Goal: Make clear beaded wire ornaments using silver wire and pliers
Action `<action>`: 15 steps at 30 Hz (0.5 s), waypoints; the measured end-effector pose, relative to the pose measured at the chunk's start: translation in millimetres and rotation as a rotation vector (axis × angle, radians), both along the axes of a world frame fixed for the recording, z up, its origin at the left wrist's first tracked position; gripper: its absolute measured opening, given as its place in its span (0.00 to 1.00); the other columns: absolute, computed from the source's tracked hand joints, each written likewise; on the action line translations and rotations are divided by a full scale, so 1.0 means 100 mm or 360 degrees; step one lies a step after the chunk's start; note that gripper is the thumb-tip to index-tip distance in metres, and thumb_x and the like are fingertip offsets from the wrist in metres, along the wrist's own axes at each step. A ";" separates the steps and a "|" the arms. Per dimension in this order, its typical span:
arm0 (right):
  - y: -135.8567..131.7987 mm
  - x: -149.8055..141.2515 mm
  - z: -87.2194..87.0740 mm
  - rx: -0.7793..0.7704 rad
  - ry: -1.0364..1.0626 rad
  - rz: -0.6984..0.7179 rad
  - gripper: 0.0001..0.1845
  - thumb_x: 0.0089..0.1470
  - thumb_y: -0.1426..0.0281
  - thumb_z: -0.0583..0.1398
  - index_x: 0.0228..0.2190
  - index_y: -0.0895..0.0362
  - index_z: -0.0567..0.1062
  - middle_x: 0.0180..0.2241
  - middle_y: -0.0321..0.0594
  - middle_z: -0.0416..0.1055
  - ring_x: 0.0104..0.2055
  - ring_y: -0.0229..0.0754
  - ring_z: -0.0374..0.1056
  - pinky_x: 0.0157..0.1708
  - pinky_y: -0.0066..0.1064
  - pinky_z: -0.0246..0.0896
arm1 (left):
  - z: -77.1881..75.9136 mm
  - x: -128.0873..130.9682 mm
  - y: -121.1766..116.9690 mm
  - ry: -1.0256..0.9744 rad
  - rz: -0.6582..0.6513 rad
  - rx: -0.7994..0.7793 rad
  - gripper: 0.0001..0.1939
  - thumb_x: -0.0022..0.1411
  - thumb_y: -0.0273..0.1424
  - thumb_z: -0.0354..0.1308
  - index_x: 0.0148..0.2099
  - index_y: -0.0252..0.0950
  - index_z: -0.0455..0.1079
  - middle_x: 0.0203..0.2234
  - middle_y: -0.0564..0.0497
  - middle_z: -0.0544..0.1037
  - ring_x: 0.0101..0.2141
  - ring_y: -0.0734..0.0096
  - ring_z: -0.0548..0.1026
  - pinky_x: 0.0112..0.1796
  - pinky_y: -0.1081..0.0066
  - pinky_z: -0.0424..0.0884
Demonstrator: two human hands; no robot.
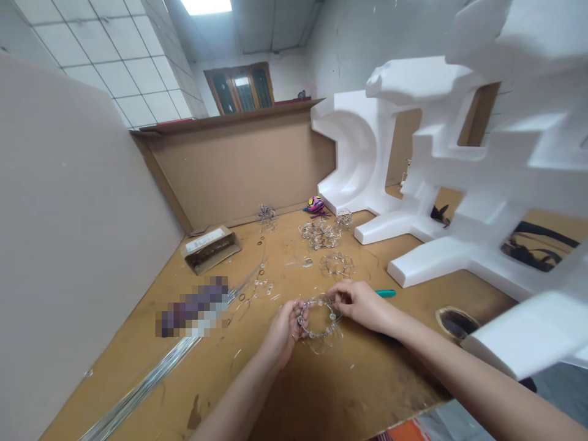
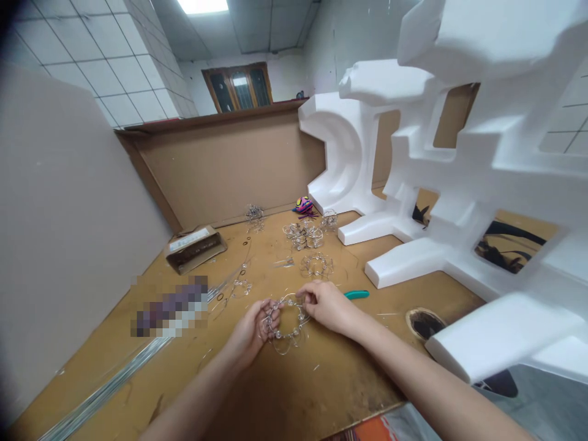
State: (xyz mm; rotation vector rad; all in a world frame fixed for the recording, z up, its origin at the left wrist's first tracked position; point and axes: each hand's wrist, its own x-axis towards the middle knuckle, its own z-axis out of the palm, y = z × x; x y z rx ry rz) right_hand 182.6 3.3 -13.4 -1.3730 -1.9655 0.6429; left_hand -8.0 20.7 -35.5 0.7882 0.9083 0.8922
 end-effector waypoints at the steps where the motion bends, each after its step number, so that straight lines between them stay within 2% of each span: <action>1: 0.02 -0.02 0.01 -0.0024 -0.0029 0.0027 0.16 0.45 0.76 0.55 0.38 0.58 0.75 0.25 0.35 0.69 0.26 0.35 0.63 0.28 0.26 0.58 | -0.01 -0.01 0.00 0.0019 -0.0002 0.0021 0.11 0.51 0.37 0.54 0.30 0.32 0.64 0.17 0.58 0.62 0.17 0.80 0.59 0.18 0.78 0.52; 4: 0.08 -0.10 0.06 -0.0060 -0.0123 0.0140 0.19 0.46 0.76 0.55 0.41 0.56 0.74 0.21 0.33 0.68 0.23 0.34 0.61 0.26 0.25 0.55 | -0.04 -0.02 0.01 0.0060 -0.0003 0.0093 0.12 0.49 0.37 0.56 0.30 0.31 0.66 0.17 0.58 0.61 0.17 0.80 0.59 0.18 0.78 0.52; 8: 0.16 -0.20 0.07 0.0013 -0.0141 0.0241 0.17 0.48 0.76 0.52 0.34 0.52 0.77 0.22 0.33 0.70 0.25 0.35 0.63 0.28 0.26 0.55 | -0.08 0.00 0.01 0.0064 0.0026 0.0150 0.12 0.49 0.36 0.58 0.30 0.31 0.68 0.16 0.58 0.61 0.17 0.81 0.59 0.17 0.79 0.51; 11: 0.20 -0.22 0.01 -0.0306 0.0111 0.0203 0.14 0.51 0.70 0.52 0.35 0.57 0.76 0.20 0.34 0.68 0.20 0.34 0.61 0.23 0.26 0.55 | -0.10 0.00 0.03 0.0017 0.0065 0.0151 0.12 0.48 0.37 0.59 0.30 0.31 0.68 0.18 0.57 0.64 0.17 0.80 0.61 0.16 0.79 0.52; 13: 0.19 -0.20 0.00 -0.0555 0.0285 0.0192 0.18 0.52 0.62 0.53 0.38 0.60 0.74 0.20 0.36 0.68 0.19 0.35 0.61 0.20 0.26 0.56 | -0.11 -0.03 0.04 -0.0030 0.0076 0.0135 0.12 0.48 0.37 0.60 0.29 0.32 0.67 0.19 0.56 0.66 0.18 0.79 0.63 0.17 0.78 0.54; 15: 0.14 -0.17 0.02 -0.0518 0.0327 0.0216 0.21 0.50 0.58 0.55 0.40 0.60 0.73 0.26 0.39 0.70 0.25 0.37 0.64 0.25 0.28 0.60 | -0.10 -0.06 0.04 -0.0077 0.0061 0.0104 0.13 0.49 0.37 0.61 0.30 0.32 0.67 0.20 0.55 0.67 0.19 0.80 0.64 0.18 0.78 0.57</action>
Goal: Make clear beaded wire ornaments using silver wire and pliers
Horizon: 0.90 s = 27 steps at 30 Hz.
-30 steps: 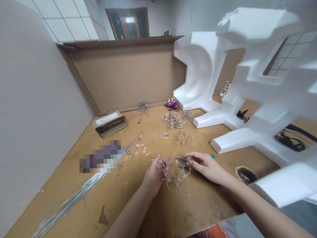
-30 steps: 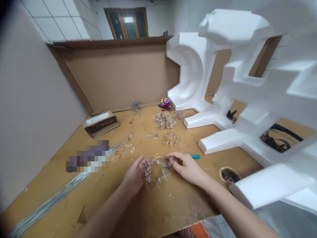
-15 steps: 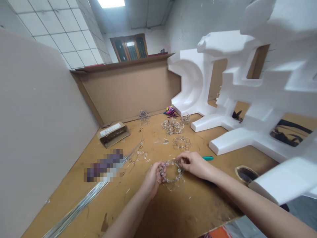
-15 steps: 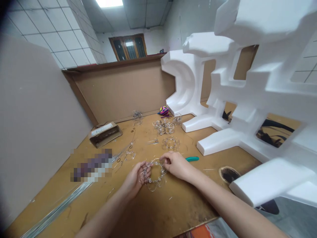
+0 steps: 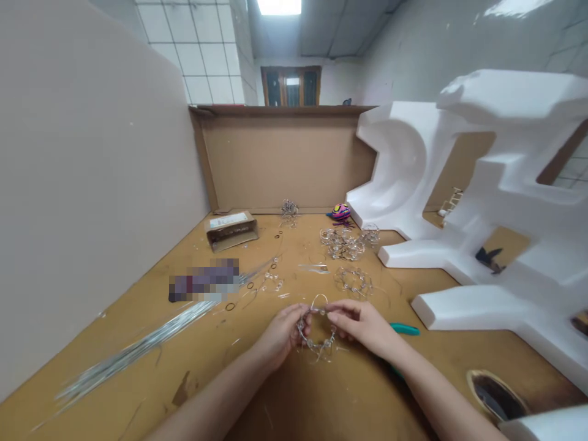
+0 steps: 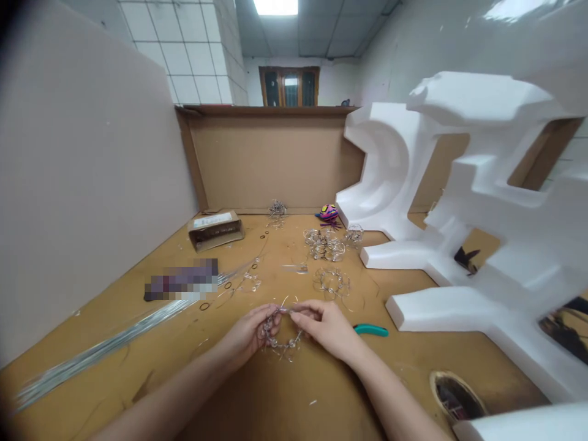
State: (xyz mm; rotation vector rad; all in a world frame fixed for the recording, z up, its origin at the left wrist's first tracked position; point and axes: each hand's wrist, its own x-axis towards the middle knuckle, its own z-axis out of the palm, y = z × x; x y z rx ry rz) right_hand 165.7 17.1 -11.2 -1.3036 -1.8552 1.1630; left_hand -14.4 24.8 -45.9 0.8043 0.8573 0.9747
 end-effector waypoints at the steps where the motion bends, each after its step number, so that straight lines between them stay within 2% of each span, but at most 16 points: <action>1: -0.03 0.01 0.02 0.0118 -0.0039 0.0010 0.21 0.49 0.57 0.57 0.41 0.59 0.73 0.30 0.40 0.70 0.28 0.38 0.65 0.29 0.30 0.61 | 0.01 -0.02 0.00 -0.0032 -0.0015 -0.0028 0.13 0.50 0.37 0.60 0.31 0.32 0.68 0.21 0.55 0.67 0.19 0.80 0.64 0.18 0.78 0.58; 3: -0.10 0.02 0.05 0.0381 -0.0169 0.0052 0.25 0.45 0.59 0.61 0.45 0.56 0.71 0.36 0.41 0.69 0.35 0.41 0.65 0.37 0.33 0.61 | 0.02 -0.05 -0.01 -0.0079 -0.0018 -0.0065 0.14 0.52 0.37 0.60 0.35 0.31 0.70 0.21 0.55 0.67 0.20 0.80 0.65 0.20 0.78 0.60; 5: -0.16 0.00 0.06 0.0587 -0.0325 0.0057 0.37 0.40 0.60 0.65 0.52 0.53 0.64 0.42 0.42 0.66 0.43 0.44 0.63 0.44 0.37 0.59 | 0.03 -0.06 -0.02 -0.0093 -0.0002 -0.0062 0.15 0.53 0.38 0.59 0.36 0.30 0.70 0.22 0.55 0.66 0.21 0.80 0.65 0.21 0.78 0.61; 7: -0.19 -0.03 0.03 0.0696 -0.0479 0.0021 0.45 0.37 0.60 0.66 0.56 0.53 0.58 0.44 0.44 0.64 0.46 0.47 0.62 0.46 0.39 0.58 | 0.03 -0.04 -0.04 -0.0076 0.0017 -0.0017 0.15 0.53 0.38 0.58 0.37 0.31 0.70 0.22 0.55 0.66 0.21 0.80 0.65 0.22 0.77 0.61; 9: -0.21 -0.07 -0.01 0.0769 -0.0614 -0.0025 0.47 0.36 0.59 0.66 0.57 0.52 0.56 0.43 0.44 0.64 0.44 0.48 0.62 0.43 0.40 0.59 | 0.03 0.00 -0.07 -0.0062 0.0012 0.0037 0.15 0.54 0.40 0.58 0.36 0.32 0.69 0.24 0.55 0.67 0.22 0.79 0.66 0.22 0.76 0.62; 12: -0.22 -0.13 -0.01 0.0923 -0.0753 -0.0069 0.42 0.37 0.58 0.65 0.54 0.52 0.60 0.39 0.43 0.65 0.40 0.47 0.63 0.37 0.38 0.60 | 0.04 0.06 -0.14 -0.0079 -0.0035 0.0111 0.14 0.53 0.41 0.59 0.35 0.34 0.66 0.27 0.54 0.69 0.25 0.77 0.67 0.26 0.75 0.63; 17: -0.24 -0.19 0.06 0.1152 -0.0842 -0.0188 0.24 0.44 0.56 0.61 0.42 0.55 0.71 0.29 0.42 0.64 0.33 0.45 0.60 0.30 0.35 0.57 | 0.10 0.10 -0.25 0.0005 -0.0096 0.0256 0.13 0.56 0.40 0.57 0.37 0.34 0.67 0.28 0.54 0.69 0.28 0.76 0.67 0.32 0.74 0.63; 21: -0.23 -0.18 0.03 0.1237 -0.0656 -0.0221 0.15 0.50 0.62 0.58 0.38 0.57 0.72 0.28 0.41 0.65 0.31 0.42 0.60 0.29 0.32 0.56 | 0.13 0.11 -0.29 -0.0306 -0.0248 0.0224 0.14 0.59 0.40 0.53 0.40 0.34 0.67 0.32 0.50 0.71 0.32 0.72 0.69 0.34 0.72 0.64; 24: -0.22 -0.17 -0.01 0.1206 -0.0485 -0.0261 0.09 0.49 0.68 0.58 0.35 0.57 0.71 0.27 0.40 0.66 0.31 0.41 0.61 0.29 0.31 0.57 | 0.14 0.12 -0.30 -0.0430 -0.0296 0.0187 0.12 0.59 0.36 0.55 0.41 0.33 0.67 0.32 0.49 0.71 0.32 0.72 0.69 0.33 0.72 0.65; 27: -0.18 -0.15 -0.02 0.0987 -0.0340 -0.0245 0.07 0.48 0.69 0.58 0.32 0.56 0.72 0.27 0.38 0.67 0.31 0.40 0.62 0.30 0.30 0.58 | 0.13 0.12 -0.27 -0.0433 -0.0265 0.0121 0.10 0.57 0.32 0.56 0.40 0.33 0.67 0.33 0.48 0.72 0.32 0.71 0.70 0.34 0.70 0.66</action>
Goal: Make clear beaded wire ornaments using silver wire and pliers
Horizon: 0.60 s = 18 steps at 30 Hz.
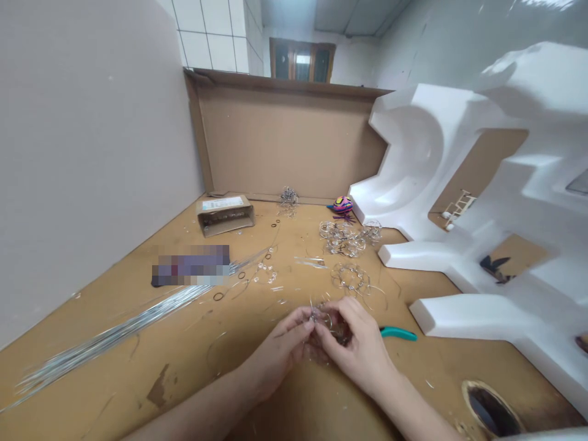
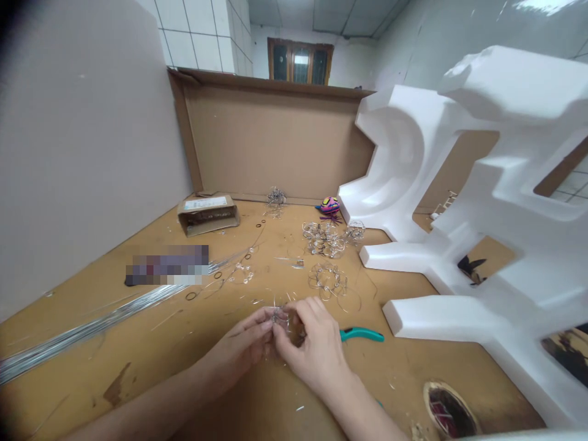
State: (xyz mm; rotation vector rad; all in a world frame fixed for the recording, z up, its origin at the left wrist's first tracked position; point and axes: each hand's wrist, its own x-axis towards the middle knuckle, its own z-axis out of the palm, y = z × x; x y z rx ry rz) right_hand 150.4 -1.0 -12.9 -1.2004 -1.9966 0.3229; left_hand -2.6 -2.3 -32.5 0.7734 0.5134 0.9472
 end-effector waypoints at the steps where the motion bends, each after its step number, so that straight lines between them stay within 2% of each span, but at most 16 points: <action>1: 0.02 0.02 0.01 -0.0115 0.0047 0.0040 0.07 0.49 0.68 0.58 0.33 0.56 0.72 0.27 0.38 0.67 0.31 0.40 0.63 0.29 0.30 0.59 | 0.00 -0.01 0.02 0.0017 0.0022 -0.0026 0.09 0.57 0.32 0.56 0.39 0.32 0.67 0.32 0.47 0.72 0.31 0.71 0.70 0.34 0.69 0.66; 4: 0.06 0.11 0.08 -0.0420 0.0199 0.0113 0.10 0.51 0.65 0.57 0.35 0.54 0.73 0.30 0.37 0.69 0.29 0.37 0.64 0.28 0.28 0.60 | 0.00 -0.05 0.07 0.0071 0.0093 -0.0103 0.09 0.58 0.32 0.55 0.38 0.31 0.68 0.27 0.50 0.70 0.27 0.73 0.69 0.31 0.71 0.65; 6: 0.07 0.18 0.14 -0.0452 0.0285 0.0079 0.11 0.52 0.63 0.56 0.36 0.55 0.72 0.31 0.38 0.70 0.28 0.36 0.64 0.28 0.29 0.61 | 0.01 -0.08 0.09 0.0067 0.0102 -0.0148 0.09 0.58 0.31 0.54 0.38 0.31 0.69 0.24 0.52 0.68 0.25 0.75 0.68 0.29 0.72 0.65; 8: 0.07 0.24 0.19 -0.0382 0.0277 0.0146 0.12 0.51 0.64 0.57 0.37 0.55 0.71 0.32 0.38 0.70 0.30 0.37 0.64 0.30 0.29 0.61 | 0.02 -0.11 0.10 0.0037 0.0069 -0.0186 0.08 0.59 0.31 0.53 0.38 0.31 0.69 0.24 0.52 0.68 0.25 0.76 0.68 0.29 0.73 0.64; 12: 0.06 0.26 0.20 -0.0142 -0.0021 0.0386 0.24 0.44 0.66 0.64 0.45 0.53 0.68 0.38 0.40 0.68 0.40 0.42 0.63 0.41 0.35 0.59 | 0.03 -0.12 0.10 0.0033 0.0030 -0.0196 0.08 0.58 0.31 0.54 0.38 0.31 0.69 0.24 0.52 0.68 0.24 0.77 0.67 0.28 0.74 0.64; 14: 0.05 0.24 0.17 -0.0069 -0.0137 0.0387 0.24 0.46 0.67 0.63 0.46 0.53 0.68 0.36 0.40 0.67 0.39 0.41 0.62 0.40 0.35 0.59 | 0.02 -0.11 0.10 0.0080 0.0028 -0.0148 0.09 0.57 0.32 0.56 0.38 0.31 0.68 0.23 0.52 0.69 0.24 0.77 0.68 0.28 0.74 0.63; 18: 0.01 0.17 0.10 -0.0104 -0.0317 0.0370 0.22 0.50 0.69 0.59 0.48 0.53 0.66 0.33 0.39 0.66 0.33 0.39 0.63 0.33 0.33 0.61 | -0.02 -0.09 0.09 0.0182 0.0029 -0.0032 0.12 0.55 0.35 0.58 0.37 0.32 0.67 0.26 0.50 0.72 0.25 0.75 0.69 0.29 0.72 0.64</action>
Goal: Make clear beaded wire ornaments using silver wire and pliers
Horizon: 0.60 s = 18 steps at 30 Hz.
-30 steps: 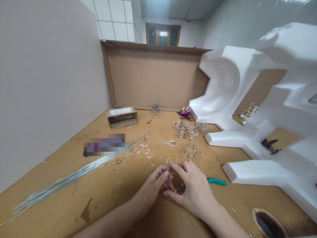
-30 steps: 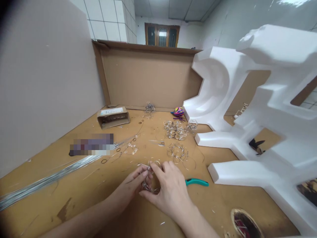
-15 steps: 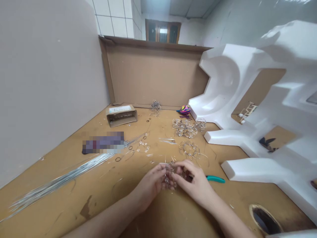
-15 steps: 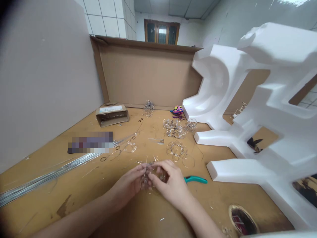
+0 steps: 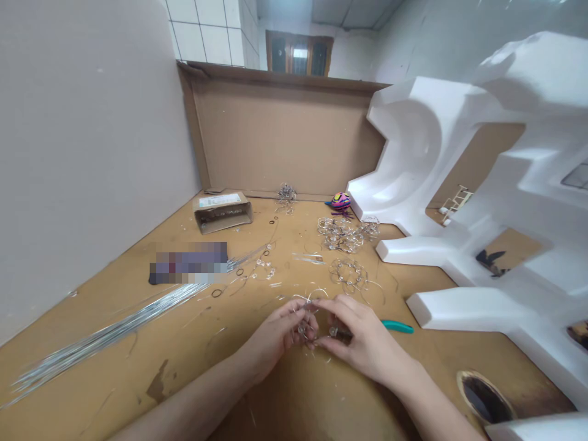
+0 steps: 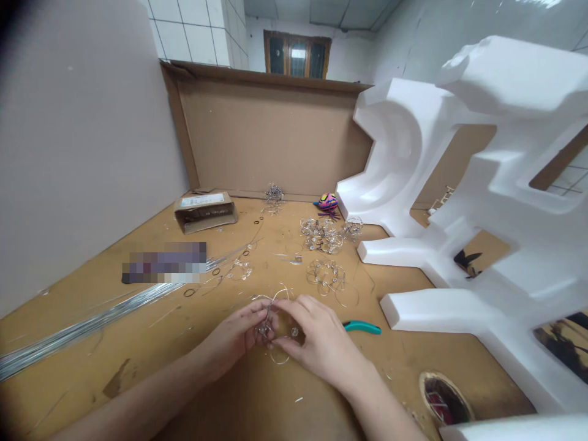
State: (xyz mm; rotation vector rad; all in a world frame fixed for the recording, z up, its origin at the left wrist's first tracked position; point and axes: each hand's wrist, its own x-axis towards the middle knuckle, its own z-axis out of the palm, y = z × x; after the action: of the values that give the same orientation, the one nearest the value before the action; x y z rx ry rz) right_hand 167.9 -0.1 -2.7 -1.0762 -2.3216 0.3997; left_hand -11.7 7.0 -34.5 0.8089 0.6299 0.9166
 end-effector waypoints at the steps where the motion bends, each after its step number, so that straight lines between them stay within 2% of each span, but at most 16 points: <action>1: -0.01 -0.01 -0.01 -0.0010 -0.0025 -0.0020 0.22 0.50 0.69 0.59 0.49 0.53 0.65 0.34 0.40 0.66 0.33 0.39 0.63 0.32 0.32 0.61 | -0.01 0.00 0.00 0.0015 -0.0004 0.0025 0.12 0.55 0.36 0.58 0.38 0.32 0.67 0.27 0.49 0.72 0.26 0.74 0.69 0.29 0.72 0.64; 5: -0.02 -0.03 -0.03 -0.0114 0.0097 -0.0079 0.24 0.49 0.70 0.59 0.49 0.51 0.64 0.36 0.39 0.68 0.28 0.35 0.64 0.29 0.30 0.62 | -0.02 0.00 0.00 0.0032 -0.0007 0.0060 0.13 0.56 0.37 0.58 0.39 0.33 0.68 0.29 0.49 0.72 0.28 0.72 0.70 0.29 0.71 0.64; 9: 0.00 -0.02 -0.06 -0.0280 0.0265 -0.0064 0.23 0.50 0.73 0.58 0.48 0.51 0.65 0.36 0.37 0.68 0.23 0.31 0.62 0.26 0.26 0.61 | 0.00 -0.01 0.01 -0.0121 -0.0005 -0.0042 0.09 0.55 0.32 0.59 0.38 0.33 0.69 0.29 0.49 0.72 0.31 0.72 0.70 0.35 0.70 0.64; 12: -0.01 -0.05 -0.09 -0.0342 0.0271 -0.0070 0.24 0.48 0.73 0.59 0.49 0.51 0.65 0.32 0.34 0.69 0.24 0.32 0.63 0.27 0.26 0.61 | 0.00 -0.03 0.02 -0.0213 -0.0055 -0.0048 0.06 0.57 0.31 0.57 0.34 0.32 0.70 0.31 0.47 0.73 0.35 0.68 0.71 0.40 0.68 0.63; 15: -0.03 -0.08 -0.10 -0.0369 0.0223 -0.0083 0.25 0.47 0.72 0.60 0.49 0.50 0.65 0.30 0.32 0.70 0.27 0.34 0.65 0.29 0.26 0.61 | -0.01 -0.03 0.03 -0.0186 -0.0110 0.0018 0.09 0.59 0.32 0.55 0.32 0.30 0.70 0.30 0.46 0.73 0.35 0.67 0.71 0.41 0.66 0.62; 18: -0.04 -0.10 -0.08 -0.0372 0.0159 -0.0150 0.20 0.47 0.71 0.59 0.45 0.51 0.68 0.31 0.33 0.71 0.27 0.35 0.66 0.29 0.27 0.60 | -0.03 0.00 0.03 -0.0159 -0.0127 0.0017 0.09 0.58 0.32 0.56 0.32 0.30 0.70 0.30 0.46 0.74 0.35 0.67 0.71 0.41 0.67 0.62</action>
State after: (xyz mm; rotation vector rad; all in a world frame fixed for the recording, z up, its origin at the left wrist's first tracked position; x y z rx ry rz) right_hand 157.5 -3.7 -10.3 -1.2404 -2.1659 0.6856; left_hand -12.0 9.6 -37.6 0.7873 0.5029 0.8822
